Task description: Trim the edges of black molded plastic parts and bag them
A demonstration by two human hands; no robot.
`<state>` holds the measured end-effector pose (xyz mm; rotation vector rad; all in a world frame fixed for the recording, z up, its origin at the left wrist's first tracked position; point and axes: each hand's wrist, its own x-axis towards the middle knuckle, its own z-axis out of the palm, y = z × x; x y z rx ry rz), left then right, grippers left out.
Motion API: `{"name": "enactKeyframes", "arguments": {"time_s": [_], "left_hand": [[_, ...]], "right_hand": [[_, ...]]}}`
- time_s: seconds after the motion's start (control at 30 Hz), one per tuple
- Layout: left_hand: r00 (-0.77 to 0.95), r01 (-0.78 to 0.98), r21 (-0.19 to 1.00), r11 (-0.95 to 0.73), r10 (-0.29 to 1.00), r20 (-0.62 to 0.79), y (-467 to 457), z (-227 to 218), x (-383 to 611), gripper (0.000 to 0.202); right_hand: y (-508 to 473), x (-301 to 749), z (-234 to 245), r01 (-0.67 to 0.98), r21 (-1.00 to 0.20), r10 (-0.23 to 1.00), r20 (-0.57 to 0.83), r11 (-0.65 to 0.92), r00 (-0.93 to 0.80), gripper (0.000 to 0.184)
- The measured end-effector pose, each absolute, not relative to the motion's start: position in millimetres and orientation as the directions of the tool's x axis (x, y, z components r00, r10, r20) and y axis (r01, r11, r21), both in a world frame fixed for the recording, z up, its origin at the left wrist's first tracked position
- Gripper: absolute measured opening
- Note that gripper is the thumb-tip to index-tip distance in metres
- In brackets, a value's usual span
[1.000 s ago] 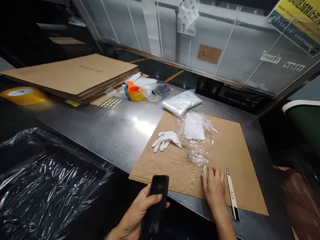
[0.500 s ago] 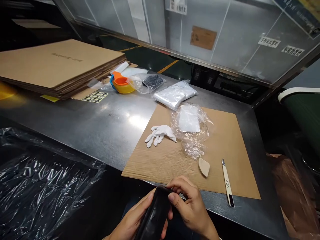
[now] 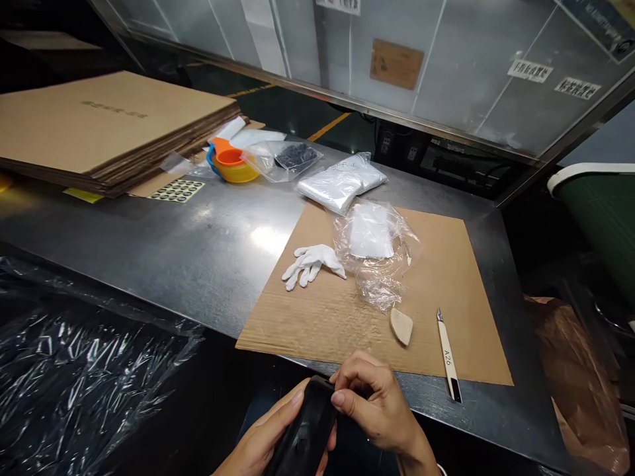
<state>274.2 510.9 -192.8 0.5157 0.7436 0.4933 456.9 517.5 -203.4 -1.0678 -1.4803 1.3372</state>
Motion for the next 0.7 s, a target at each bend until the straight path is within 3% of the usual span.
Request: {"name": "enactKeyframes", "arguments": {"time_s": [0.3, 0.4, 0.47, 0.53, 0.6, 0.7], "left_hand": [[0.648, -0.225, 0.595, 0.772, 0.574, -0.500, 511.1, -196.2, 278.0, 0.041], [0.640, -0.283, 0.514, 0.810, 0.559, -0.527, 511.4, -194.2, 282.1, 0.038], [0.620, -0.352, 0.414, 0.840, 0.540, -0.569, 514.9, -189.6, 282.9, 0.037], [0.571, -0.432, 0.338, 0.836, 0.544, -0.615, 521.4, -184.3, 281.4, 0.039], [0.506, -0.496, 0.327, 0.804, 0.573, -0.645, 529.6, -181.0, 278.7, 0.048], [0.437, -0.568, 0.367, 0.737, 0.647, -0.624, 541.0, -181.3, 276.7, 0.053]], "right_hand": [[515.1, 457.9, -203.2, 0.061, -0.996, 0.961, 0.048, 0.067, -0.272, 0.016], [513.4, 459.3, -208.0, 0.058, -0.998, 0.974, 0.017, 0.030, -0.224, 0.023], [512.4, 468.6, -213.8, 0.163, -0.987, 0.996, -0.004, 0.010, -0.089, 0.027], [512.2, 487.9, -220.6, 0.462, -0.885, 0.987, 0.017, -0.061, 0.162, 0.032], [512.4, 514.3, -228.1, 0.708, -0.667, 0.916, 0.095, -0.231, 0.389, 0.035], [512.7, 552.4, -241.2, 0.790, -0.474, 0.853, 0.141, -0.388, 0.503, 0.041]]}}
